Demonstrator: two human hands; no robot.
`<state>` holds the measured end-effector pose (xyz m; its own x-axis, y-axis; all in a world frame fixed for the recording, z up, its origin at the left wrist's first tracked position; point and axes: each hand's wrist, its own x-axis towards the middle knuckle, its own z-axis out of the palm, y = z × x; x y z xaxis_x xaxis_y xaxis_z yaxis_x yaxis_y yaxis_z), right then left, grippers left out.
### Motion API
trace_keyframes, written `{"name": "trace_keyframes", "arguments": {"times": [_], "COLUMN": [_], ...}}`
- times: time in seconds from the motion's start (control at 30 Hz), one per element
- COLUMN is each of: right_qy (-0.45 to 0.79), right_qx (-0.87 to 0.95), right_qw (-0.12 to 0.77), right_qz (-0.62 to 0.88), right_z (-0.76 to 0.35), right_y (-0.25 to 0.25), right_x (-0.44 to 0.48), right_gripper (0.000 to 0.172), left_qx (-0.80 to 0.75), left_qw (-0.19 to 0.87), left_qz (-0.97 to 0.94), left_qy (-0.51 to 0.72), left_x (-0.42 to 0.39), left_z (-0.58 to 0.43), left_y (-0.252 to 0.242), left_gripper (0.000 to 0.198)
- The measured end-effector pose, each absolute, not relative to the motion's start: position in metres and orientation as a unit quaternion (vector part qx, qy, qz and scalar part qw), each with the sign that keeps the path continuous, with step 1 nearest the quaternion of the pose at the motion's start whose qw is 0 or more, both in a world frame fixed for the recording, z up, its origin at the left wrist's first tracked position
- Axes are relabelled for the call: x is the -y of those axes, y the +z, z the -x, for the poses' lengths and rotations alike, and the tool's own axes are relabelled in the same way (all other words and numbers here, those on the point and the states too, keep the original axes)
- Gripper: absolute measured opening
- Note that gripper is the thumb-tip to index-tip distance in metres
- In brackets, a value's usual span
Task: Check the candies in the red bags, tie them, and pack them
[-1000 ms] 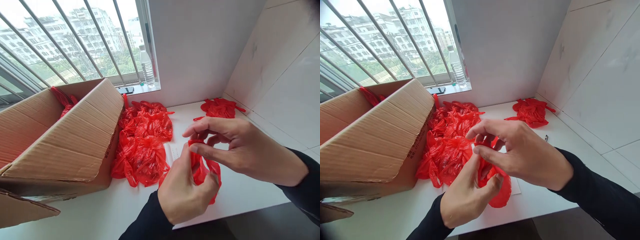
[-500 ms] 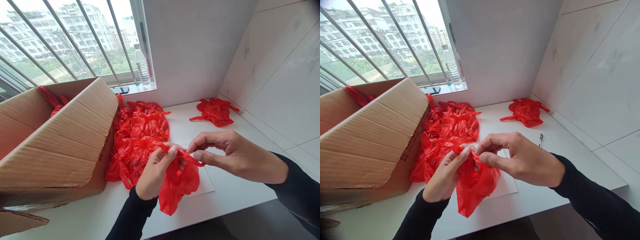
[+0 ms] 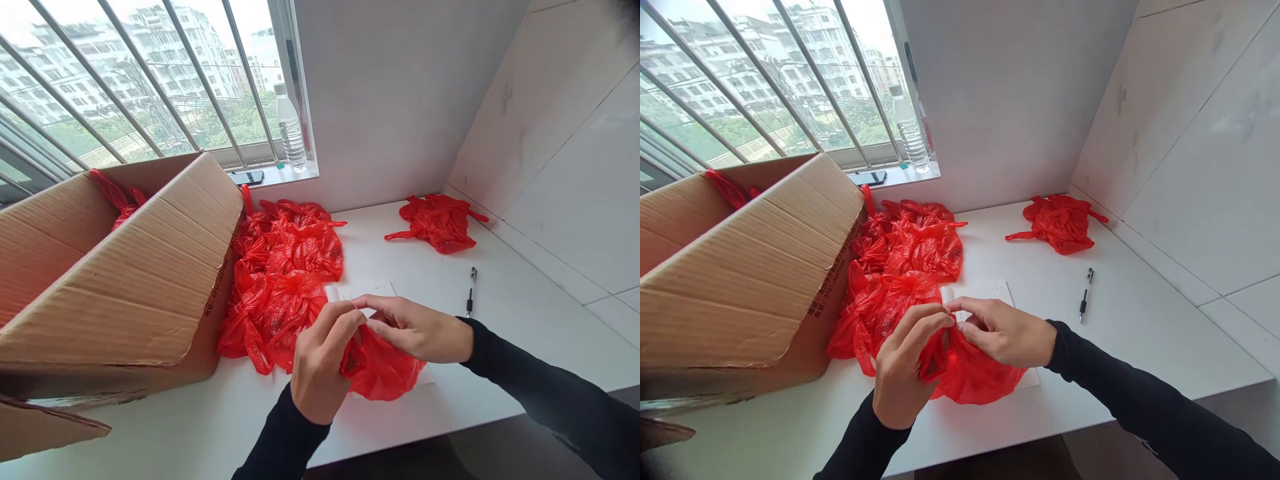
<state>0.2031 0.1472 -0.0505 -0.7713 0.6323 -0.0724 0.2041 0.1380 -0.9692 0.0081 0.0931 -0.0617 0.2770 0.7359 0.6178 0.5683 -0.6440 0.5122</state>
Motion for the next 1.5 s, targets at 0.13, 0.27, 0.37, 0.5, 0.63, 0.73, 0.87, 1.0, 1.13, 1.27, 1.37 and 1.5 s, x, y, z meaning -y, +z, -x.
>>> {"name": "trace_keyframes", "arguments": {"times": [0.13, 0.27, 0.37, 0.5, 0.63, 0.73, 0.87, 1.0, 1.13, 1.27, 1.37, 1.5], "right_qy": [0.562, 0.462, 0.408, 0.398, 0.468, 0.513, 0.542, 0.462, 0.298, 0.184, 0.149, 0.144], "right_qx": [0.727, 0.742, 0.75, 0.72, 0.706, 0.714, 0.715, 0.717, 0.826, 0.877, 0.879, 0.863], "right_qw": [0.236, 0.302, 0.292, 0.244, 0.233, 0.236, 0.261, 0.274, 0.189, 0.126, 0.116, 0.117], "right_qz": [0.315, 0.381, 0.43, 0.514, 0.477, 0.414, 0.356, 0.444, 0.439, 0.425, 0.438, 0.469], "right_z": [-0.205, -0.209, -0.224, -0.252, -0.257, -0.245, -0.23, -0.225, -0.226, -0.235, -0.251, -0.27], "right_y": [-0.051, -0.044, -0.046, -0.059, -0.067, -0.068, -0.079, -0.124, -0.174, -0.191, -0.193, -0.186], "right_x": [-0.142, -0.133, -0.128, -0.123, -0.106, -0.094, -0.1, -0.113, -0.106, -0.1, -0.099, -0.099], "right_gripper": [0.019, 0.011, 0.009, 0.021, 0.024, 0.022, 0.033, 0.043, 0.041, 0.044, 0.042, 0.04], "left_qx": [-0.402, -0.431, -0.467, -0.587, -0.641, -0.608, -0.58, -0.571, -0.585, -0.568, -0.552, -0.552], "left_qw": [0.09, 0.102, 0.075, 0.125, 0.427, 0.503, 0.473, 0.456, 0.449, 0.466, 0.466, 0.427], "left_qz": [-0.8, -0.816, -0.807, -0.716, -0.507, -0.455, -0.494, -0.467, -0.444, -0.46, -0.483, -0.522], "left_qy": [0.435, 0.372, 0.354, 0.355, 0.388, 0.412, 0.442, 0.497, 0.509, 0.499, 0.495, 0.49], "left_x": [-0.09, -0.086, -0.078, -0.065, -0.066, -0.076, -0.088, -0.095, -0.108, -0.129, -0.146, -0.174], "left_z": [-0.006, 0.0, 0.015, 0.042, 0.036, 0.015, 0.001, 0.014, 0.027, 0.027, 0.021, 0.018], "left_y": [-0.069, -0.075, -0.089, -0.105, -0.1, -0.092, -0.084, -0.075, -0.072, -0.073, -0.071, -0.072], "left_gripper": [0.05, 0.064, 0.065, 0.045, 0.054, 0.047, 0.023, 0.005, 0.017, 0.028, 0.035, 0.039]}}
